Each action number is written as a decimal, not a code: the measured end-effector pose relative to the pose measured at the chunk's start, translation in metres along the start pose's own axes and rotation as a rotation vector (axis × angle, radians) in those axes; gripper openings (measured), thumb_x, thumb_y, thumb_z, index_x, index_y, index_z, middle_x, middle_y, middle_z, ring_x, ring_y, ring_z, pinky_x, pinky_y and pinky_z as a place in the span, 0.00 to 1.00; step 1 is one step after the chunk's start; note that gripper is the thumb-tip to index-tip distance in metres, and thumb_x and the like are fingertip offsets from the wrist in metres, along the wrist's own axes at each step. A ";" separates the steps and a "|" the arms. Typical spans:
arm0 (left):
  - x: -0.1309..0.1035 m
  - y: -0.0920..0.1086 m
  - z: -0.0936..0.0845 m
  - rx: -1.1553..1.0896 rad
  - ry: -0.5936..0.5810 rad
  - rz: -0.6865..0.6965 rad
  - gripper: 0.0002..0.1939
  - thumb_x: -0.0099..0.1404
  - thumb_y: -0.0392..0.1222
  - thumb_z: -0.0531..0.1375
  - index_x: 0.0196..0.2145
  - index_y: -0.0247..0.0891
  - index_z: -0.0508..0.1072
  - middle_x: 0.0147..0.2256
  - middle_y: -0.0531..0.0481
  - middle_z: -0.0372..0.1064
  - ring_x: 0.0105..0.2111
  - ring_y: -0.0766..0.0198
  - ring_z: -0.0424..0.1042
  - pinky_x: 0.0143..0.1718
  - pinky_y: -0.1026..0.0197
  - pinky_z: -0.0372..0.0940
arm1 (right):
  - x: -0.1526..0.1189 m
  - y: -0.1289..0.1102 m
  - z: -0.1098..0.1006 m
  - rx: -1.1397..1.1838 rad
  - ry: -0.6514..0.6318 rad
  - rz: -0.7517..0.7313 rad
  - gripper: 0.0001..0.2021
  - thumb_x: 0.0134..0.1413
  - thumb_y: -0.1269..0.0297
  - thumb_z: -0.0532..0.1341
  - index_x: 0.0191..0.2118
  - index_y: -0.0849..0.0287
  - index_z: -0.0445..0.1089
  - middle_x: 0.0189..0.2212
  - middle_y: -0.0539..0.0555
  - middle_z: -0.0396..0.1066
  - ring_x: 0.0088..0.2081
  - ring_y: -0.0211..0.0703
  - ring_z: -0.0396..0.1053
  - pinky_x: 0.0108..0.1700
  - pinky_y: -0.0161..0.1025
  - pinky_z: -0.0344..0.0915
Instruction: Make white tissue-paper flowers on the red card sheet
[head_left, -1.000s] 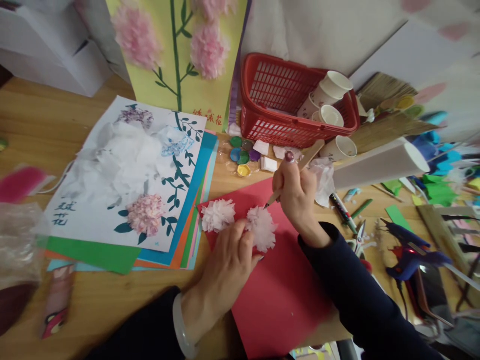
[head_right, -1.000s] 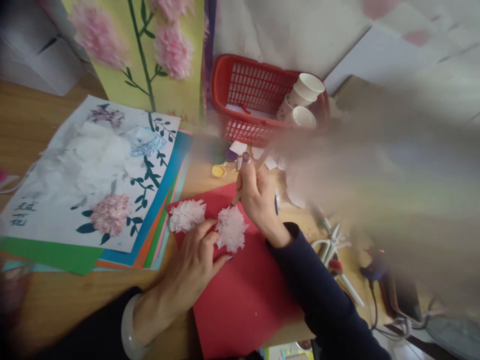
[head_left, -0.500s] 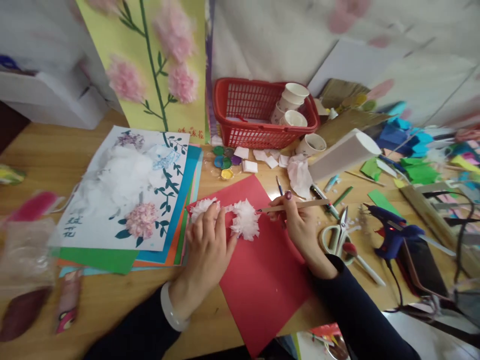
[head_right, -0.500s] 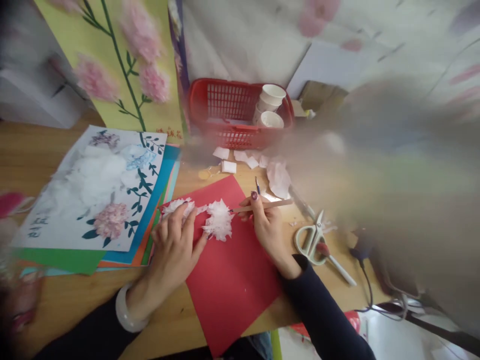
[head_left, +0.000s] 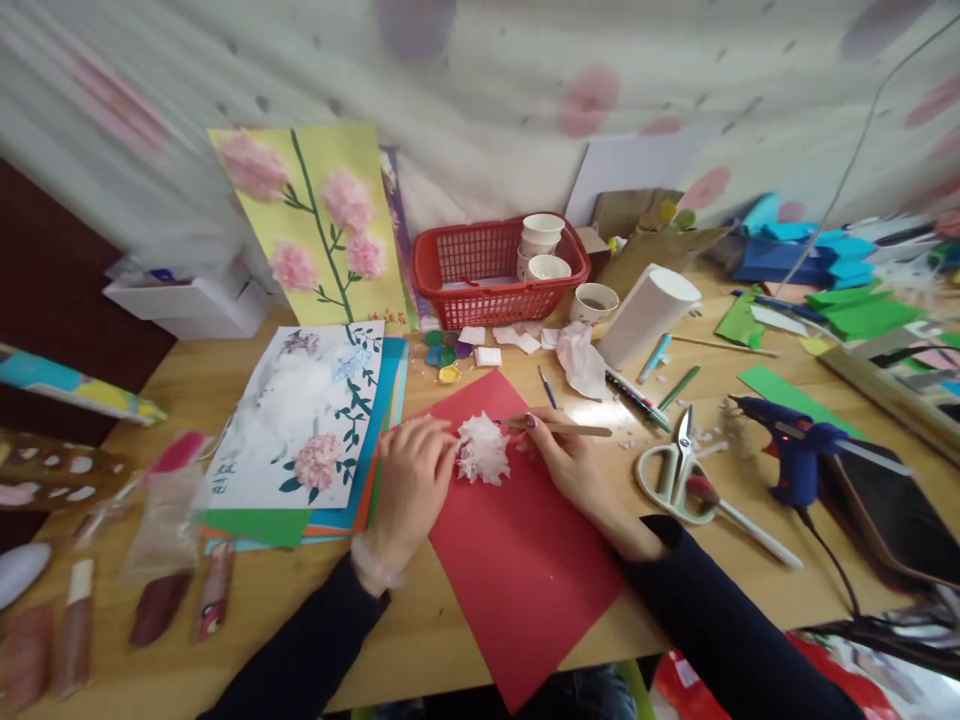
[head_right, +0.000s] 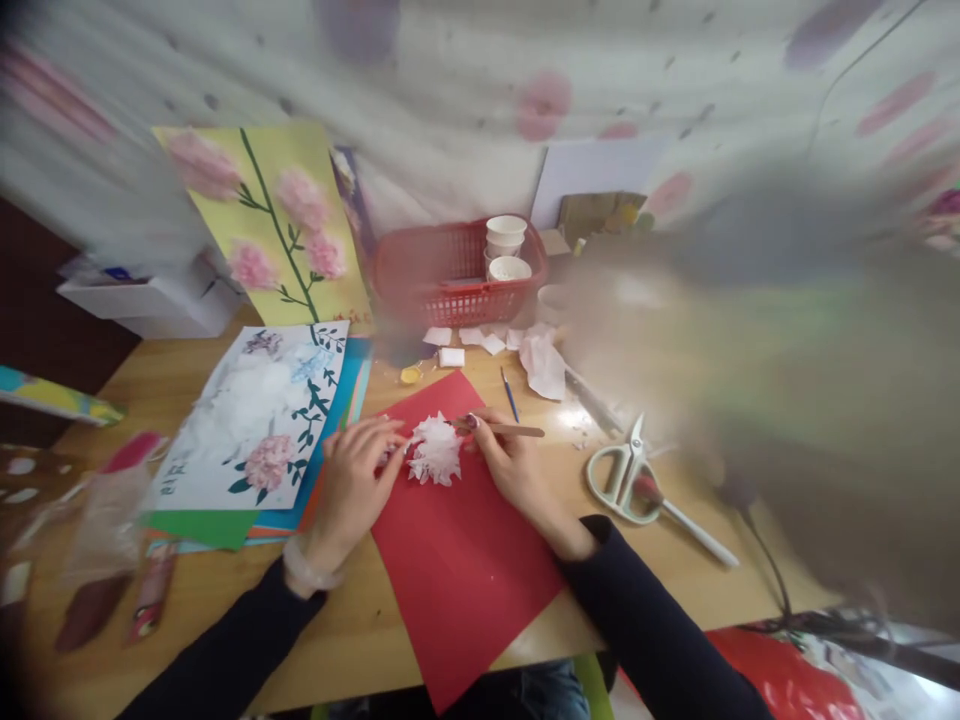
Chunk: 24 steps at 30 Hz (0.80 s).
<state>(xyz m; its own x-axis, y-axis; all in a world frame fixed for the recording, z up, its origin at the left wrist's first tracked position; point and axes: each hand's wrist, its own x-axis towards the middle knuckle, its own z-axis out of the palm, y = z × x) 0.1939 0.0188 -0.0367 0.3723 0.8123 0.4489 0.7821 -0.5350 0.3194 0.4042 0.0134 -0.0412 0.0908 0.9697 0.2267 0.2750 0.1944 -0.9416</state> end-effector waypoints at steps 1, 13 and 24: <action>-0.005 0.004 -0.001 -0.044 0.009 0.060 0.08 0.69 0.32 0.55 0.36 0.38 0.73 0.44 0.44 0.76 0.47 0.55 0.73 0.49 0.46 0.68 | 0.003 -0.005 -0.001 -0.027 -0.046 -0.028 0.16 0.66 0.54 0.54 0.35 0.59 0.72 0.27 0.52 0.71 0.26 0.38 0.67 0.29 0.35 0.64; -0.033 0.011 0.011 -0.098 -0.055 0.241 0.15 0.68 0.26 0.50 0.35 0.34 0.76 0.48 0.43 0.76 0.49 0.56 0.75 0.52 0.52 0.71 | 0.027 -0.014 0.016 -0.216 -0.330 -0.004 0.17 0.68 0.61 0.53 0.26 0.57 0.63 0.22 0.48 0.62 0.24 0.36 0.60 0.28 0.35 0.59; -0.035 0.012 0.013 -0.214 -0.034 0.178 0.17 0.68 0.27 0.49 0.36 0.34 0.77 0.48 0.45 0.77 0.50 0.53 0.74 0.51 0.51 0.71 | 0.023 -0.010 0.015 -0.285 -0.234 0.026 0.20 0.70 0.59 0.48 0.26 0.55 0.65 0.21 0.51 0.64 0.26 0.41 0.64 0.31 0.41 0.62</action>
<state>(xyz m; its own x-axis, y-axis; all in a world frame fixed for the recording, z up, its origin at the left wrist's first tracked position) 0.1972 -0.0130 -0.0592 0.5139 0.7064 0.4867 0.5809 -0.7040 0.4085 0.3887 0.0356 -0.0304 -0.1107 0.9878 0.1092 0.5345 0.1518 -0.8314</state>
